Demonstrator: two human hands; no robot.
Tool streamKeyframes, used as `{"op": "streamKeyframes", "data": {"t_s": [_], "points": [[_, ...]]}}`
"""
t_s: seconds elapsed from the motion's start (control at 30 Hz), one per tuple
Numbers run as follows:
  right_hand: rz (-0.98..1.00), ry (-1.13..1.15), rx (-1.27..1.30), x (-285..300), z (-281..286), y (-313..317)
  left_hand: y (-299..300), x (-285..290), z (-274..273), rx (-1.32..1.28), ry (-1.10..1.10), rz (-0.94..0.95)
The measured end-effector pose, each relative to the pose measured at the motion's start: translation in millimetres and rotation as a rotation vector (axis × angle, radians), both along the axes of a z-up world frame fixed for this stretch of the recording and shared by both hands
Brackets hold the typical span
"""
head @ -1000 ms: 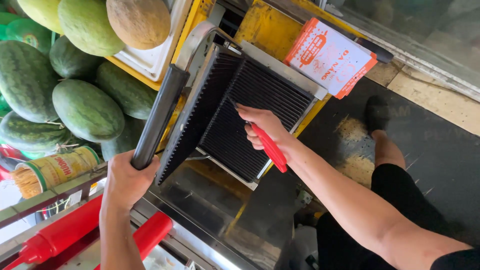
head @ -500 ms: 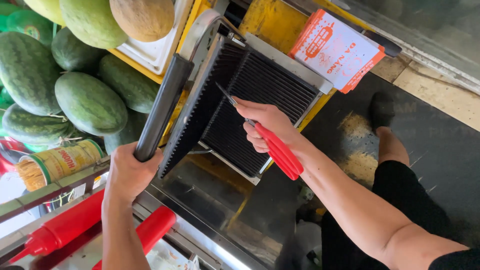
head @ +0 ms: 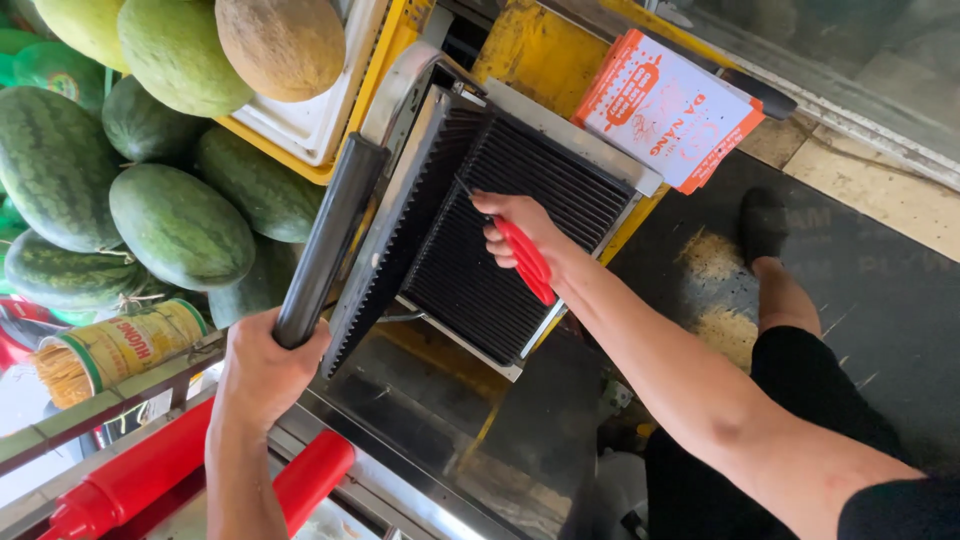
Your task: Cleaning a panini press or grill using scissors and a brush.
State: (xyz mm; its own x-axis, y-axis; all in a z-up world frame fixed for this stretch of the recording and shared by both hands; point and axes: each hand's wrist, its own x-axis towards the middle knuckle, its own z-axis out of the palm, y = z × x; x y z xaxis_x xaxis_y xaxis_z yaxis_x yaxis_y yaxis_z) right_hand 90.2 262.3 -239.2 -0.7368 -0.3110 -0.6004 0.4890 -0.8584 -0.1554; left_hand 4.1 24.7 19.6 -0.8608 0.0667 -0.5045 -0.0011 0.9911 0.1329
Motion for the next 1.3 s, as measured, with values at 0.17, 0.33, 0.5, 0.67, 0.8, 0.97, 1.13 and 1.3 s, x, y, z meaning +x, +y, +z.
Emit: {"op": "streamKeyframes", "data": {"t_s": [0.17,0.33,0.5,0.67,0.8,0.97,1.13,1.3], "points": [[0.003,-0.032,0.102,12.5,116.3,25.2,-2.5,-4.3,-3.3,-0.023,0.002,-0.007],[-0.009,0.041,0.089,10.5,55.7,21.9,-11.9,-6.9,-4.6,-0.088,-0.006,0.008],[0.061,-0.016,0.108,1.4,-13.1,3.1,-6.2,-8.9,-0.6,-0.071,0.011,0.035],[0.177,0.205,-0.141,31.5,114.5,31.4,-6.9,-11.8,-1.8,-0.08,-0.012,0.038],[0.126,0.308,-0.198,35.3,119.5,27.4,-8.5,-13.2,-1.4,-0.049,-0.017,0.064],[0.106,0.143,-0.086,46.1,114.6,6.8,-4.0,-13.6,0.9,-0.051,-0.022,0.063],[0.094,0.085,-0.014,32.4,120.3,6.2,-0.6,-14.5,2.7,-0.048,-0.023,0.05],[0.15,0.045,0.043,6.6,98.2,10.1,-0.4,-12.8,3.1,-0.023,-0.049,0.068]]}}
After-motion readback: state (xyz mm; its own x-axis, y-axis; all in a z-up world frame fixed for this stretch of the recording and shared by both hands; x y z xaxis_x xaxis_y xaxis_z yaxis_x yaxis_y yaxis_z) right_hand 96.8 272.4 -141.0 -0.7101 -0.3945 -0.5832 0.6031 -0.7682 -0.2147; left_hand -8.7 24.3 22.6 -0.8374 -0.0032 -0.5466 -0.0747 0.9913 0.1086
